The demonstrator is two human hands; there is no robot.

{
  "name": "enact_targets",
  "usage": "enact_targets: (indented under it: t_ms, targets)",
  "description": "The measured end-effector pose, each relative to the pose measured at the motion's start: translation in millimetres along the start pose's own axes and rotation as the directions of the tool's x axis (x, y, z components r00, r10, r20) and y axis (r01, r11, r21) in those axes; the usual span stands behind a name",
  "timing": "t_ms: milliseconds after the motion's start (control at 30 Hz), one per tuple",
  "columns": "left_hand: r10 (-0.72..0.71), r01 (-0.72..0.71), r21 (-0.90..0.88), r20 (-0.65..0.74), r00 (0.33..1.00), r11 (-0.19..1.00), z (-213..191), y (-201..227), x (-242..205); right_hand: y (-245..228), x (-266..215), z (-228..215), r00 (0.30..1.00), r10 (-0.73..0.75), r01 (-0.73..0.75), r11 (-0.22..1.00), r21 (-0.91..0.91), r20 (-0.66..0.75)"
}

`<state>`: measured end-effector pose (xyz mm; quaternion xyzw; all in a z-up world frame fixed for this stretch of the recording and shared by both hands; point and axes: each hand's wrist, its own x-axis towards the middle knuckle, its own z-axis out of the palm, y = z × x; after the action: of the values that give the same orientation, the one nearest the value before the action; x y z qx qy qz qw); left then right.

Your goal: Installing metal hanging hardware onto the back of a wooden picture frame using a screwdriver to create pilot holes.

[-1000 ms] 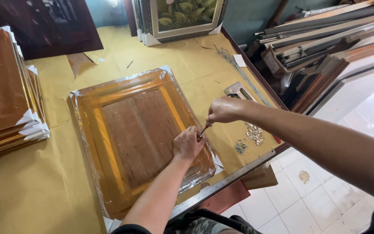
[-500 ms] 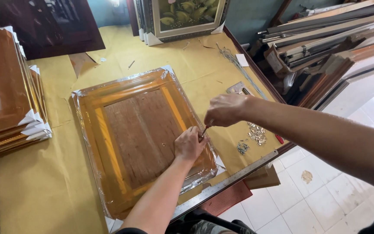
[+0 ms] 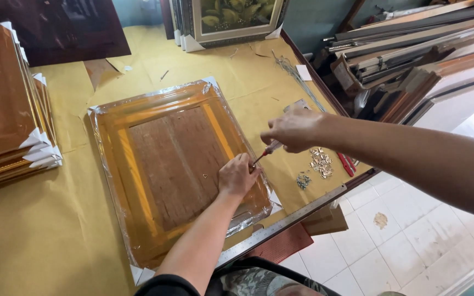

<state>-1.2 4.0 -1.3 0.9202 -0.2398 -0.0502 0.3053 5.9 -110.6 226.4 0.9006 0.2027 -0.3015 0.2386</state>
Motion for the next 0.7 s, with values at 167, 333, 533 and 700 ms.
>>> enact_targets:
  t_ms: [167, 333, 533, 700]
  targets:
    - [-0.014, 0.014, -0.009, 0.036, 0.999, 1.0, -3.5, 2.4, 0.6, 7.6, 14.2, 20.5, 0.934, -0.342, 0.32, 0.93, -0.181, -0.106]
    - [-0.036, 0.035, 0.024, 0.054, 0.998, 0.999, 0.0, -1.3, 4.8, -4.7, 38.2, 25.4, 0.985, -0.072, 0.126, 0.923, 0.363, -0.158]
    - [-0.039, 0.038, 0.013, 0.089, 0.995, 0.999, 1.3, 0.4, 2.8, 6.1, 50.6, 30.6, 0.985, 0.162, -0.159, 0.752, 0.64, 0.055]
    - [-0.014, 0.015, -0.006, 0.063, 0.998, 1.0, 0.7, -0.5, -2.4, 3.6, 13.9, 9.8, 0.997, -0.066, 0.063, 0.994, -0.085, -0.044]
